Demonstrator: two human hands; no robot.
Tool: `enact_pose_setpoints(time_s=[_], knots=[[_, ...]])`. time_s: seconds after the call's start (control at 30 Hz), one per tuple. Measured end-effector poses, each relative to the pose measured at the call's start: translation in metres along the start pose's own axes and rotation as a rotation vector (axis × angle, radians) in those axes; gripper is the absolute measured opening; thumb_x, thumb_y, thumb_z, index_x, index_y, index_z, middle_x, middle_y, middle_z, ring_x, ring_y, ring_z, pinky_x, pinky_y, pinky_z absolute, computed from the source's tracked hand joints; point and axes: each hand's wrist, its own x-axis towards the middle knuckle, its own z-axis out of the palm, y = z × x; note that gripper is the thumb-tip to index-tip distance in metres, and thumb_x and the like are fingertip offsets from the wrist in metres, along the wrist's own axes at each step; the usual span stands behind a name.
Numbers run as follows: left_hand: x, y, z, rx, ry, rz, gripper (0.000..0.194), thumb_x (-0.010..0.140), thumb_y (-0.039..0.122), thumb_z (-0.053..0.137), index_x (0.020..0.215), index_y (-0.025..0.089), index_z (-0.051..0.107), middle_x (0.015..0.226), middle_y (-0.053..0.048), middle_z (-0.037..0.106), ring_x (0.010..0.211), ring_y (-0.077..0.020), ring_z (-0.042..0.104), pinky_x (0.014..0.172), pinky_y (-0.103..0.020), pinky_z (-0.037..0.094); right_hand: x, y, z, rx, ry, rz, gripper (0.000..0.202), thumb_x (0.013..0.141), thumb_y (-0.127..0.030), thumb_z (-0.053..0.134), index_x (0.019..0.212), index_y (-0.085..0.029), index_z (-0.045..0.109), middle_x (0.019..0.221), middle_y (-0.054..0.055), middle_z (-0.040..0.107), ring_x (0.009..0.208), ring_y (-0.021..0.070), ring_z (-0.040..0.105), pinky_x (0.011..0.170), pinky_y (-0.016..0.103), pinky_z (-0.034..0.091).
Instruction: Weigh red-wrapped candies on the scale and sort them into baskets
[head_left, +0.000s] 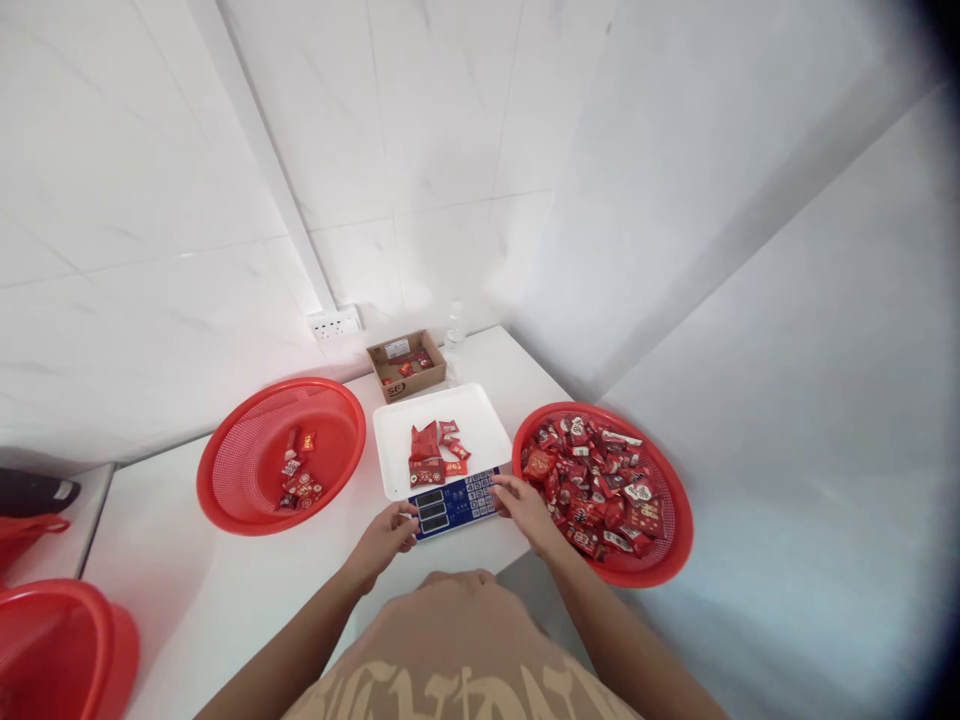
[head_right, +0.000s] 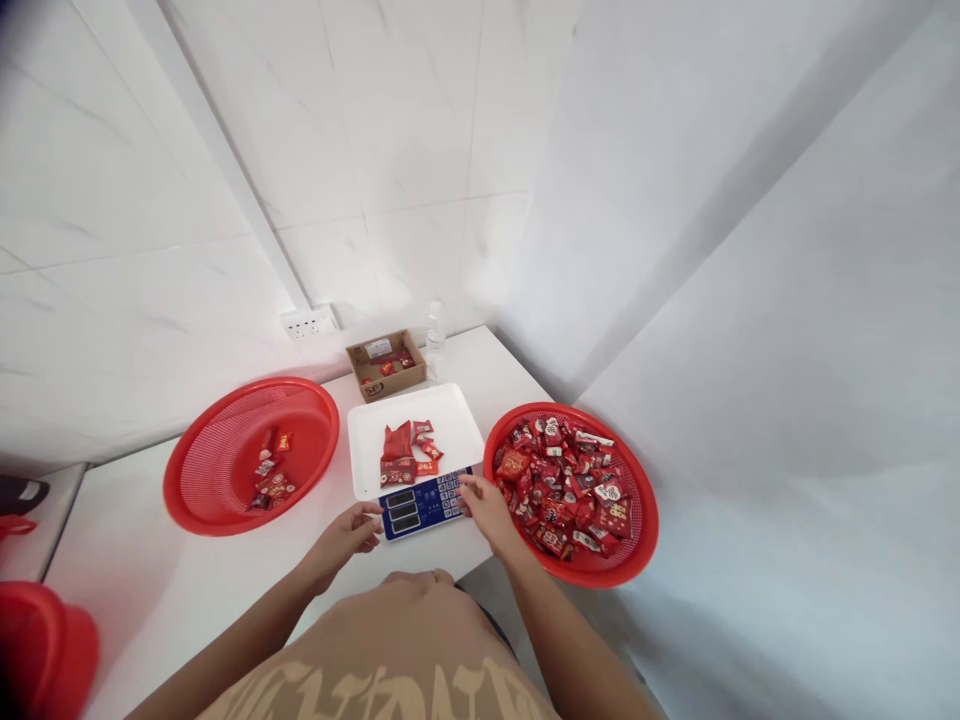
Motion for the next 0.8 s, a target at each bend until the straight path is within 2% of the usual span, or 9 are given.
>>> enact_pose_setpoints(time_s=[0.17, 0.23, 0.3, 0.43, 0.6, 0.7, 0.8], knots=[[-0.001, -0.005, -0.013, -0.002, 0.048, -0.01, 0.04, 0.069, 0.045, 0.062, 0.098, 0.018, 0.056, 0.08, -0.002, 0.061, 0.072, -0.0143, 0.058, 0.073, -0.031, 0.045, -0.003, 0.015, -0.039, -0.221, 0.224, -0.122, 0.031, 0.073, -0.036, 0.048, 0.094, -0.018, 0.062, 0.096, 0.01, 0.067, 0.087, 0.0226, 0.063, 0.081, 0.039, 0.049], [0.0, -0.004, -0.013, 0.002, 0.052, -0.013, 0.04, 0.068, 0.045, 0.062, 0.097, 0.018, 0.056, 0.081, -0.003, 0.061, 0.073, -0.0147, 0.058, 0.074, -0.031, 0.045, -0.002, 0.017, -0.045, -0.298, 0.275, -0.174, 0.029, 0.073, -0.035, 0.047, 0.092, -0.018, 0.062, 0.098, 0.01, 0.067, 0.092, 0.023, 0.062, 0.087, 0.039, 0.046], [0.0, -0.002, -0.011, 0.007, 0.049, -0.007, 0.042, 0.067, 0.046, 0.062, 0.098, 0.018, 0.057, 0.081, -0.002, 0.061, 0.073, -0.0147, 0.058, 0.074, -0.031, 0.045, -0.002, 0.017, -0.043, -0.345, 0.271, -0.212, 0.029, 0.075, -0.034, 0.046, 0.093, -0.019, 0.063, 0.098, 0.009, 0.068, 0.094, 0.0225, 0.062, 0.089, 0.038, 0.045], [0.0, 0.001, -0.006, 0.024, 0.026, 0.002, 0.043, 0.065, 0.047, 0.063, 0.096, 0.018, 0.056, 0.078, -0.001, 0.06, 0.07, -0.0138, 0.057, 0.071, -0.03, 0.044, 0.005, 0.011, -0.023, -0.453, 0.172, -0.295, 0.03, 0.081, -0.031, 0.042, 0.1, -0.02, 0.063, 0.102, 0.007, 0.066, 0.096, 0.0208, 0.06, 0.089, 0.036, 0.045], [-0.005, 0.0, -0.002, 0.059, 0.005, 0.001, 0.04, 0.064, 0.046, 0.063, 0.093, 0.019, 0.056, 0.077, 0.0, 0.059, 0.07, -0.0139, 0.056, 0.069, -0.029, 0.043, 0.029, -0.007, 0.013, -0.827, 0.019, -0.478, 0.036, 0.084, -0.022, 0.041, 0.114, -0.017, 0.06, 0.116, 0.009, 0.06, 0.108, 0.0228, 0.051, 0.098, 0.036, 0.036], [-0.01, 0.0, -0.003, 0.068, 0.015, 0.0, 0.04, 0.065, 0.045, 0.062, 0.094, 0.019, 0.055, 0.077, 0.0, 0.058, 0.07, -0.0141, 0.056, 0.069, -0.029, 0.043, 0.046, -0.019, 0.031, -0.959, -0.026, -0.482, 0.042, 0.085, -0.022, 0.041, 0.124, -0.018, 0.054, 0.128, 0.009, 0.053, 0.114, 0.0248, 0.046, 0.099, 0.037, 0.033], [-0.013, -0.003, -0.005, 0.081, 0.02, 0.003, 0.038, 0.068, 0.044, 0.06, 0.096, 0.018, 0.054, 0.079, -0.001, 0.058, 0.072, -0.0146, 0.056, 0.07, -0.03, 0.043, 0.057, -0.028, 0.042, -1.007, -0.053, -0.452, 0.044, 0.085, -0.021, 0.04, 0.128, -0.016, 0.049, 0.13, 0.011, 0.05, 0.115, 0.0255, 0.044, 0.096, 0.035, 0.034]])
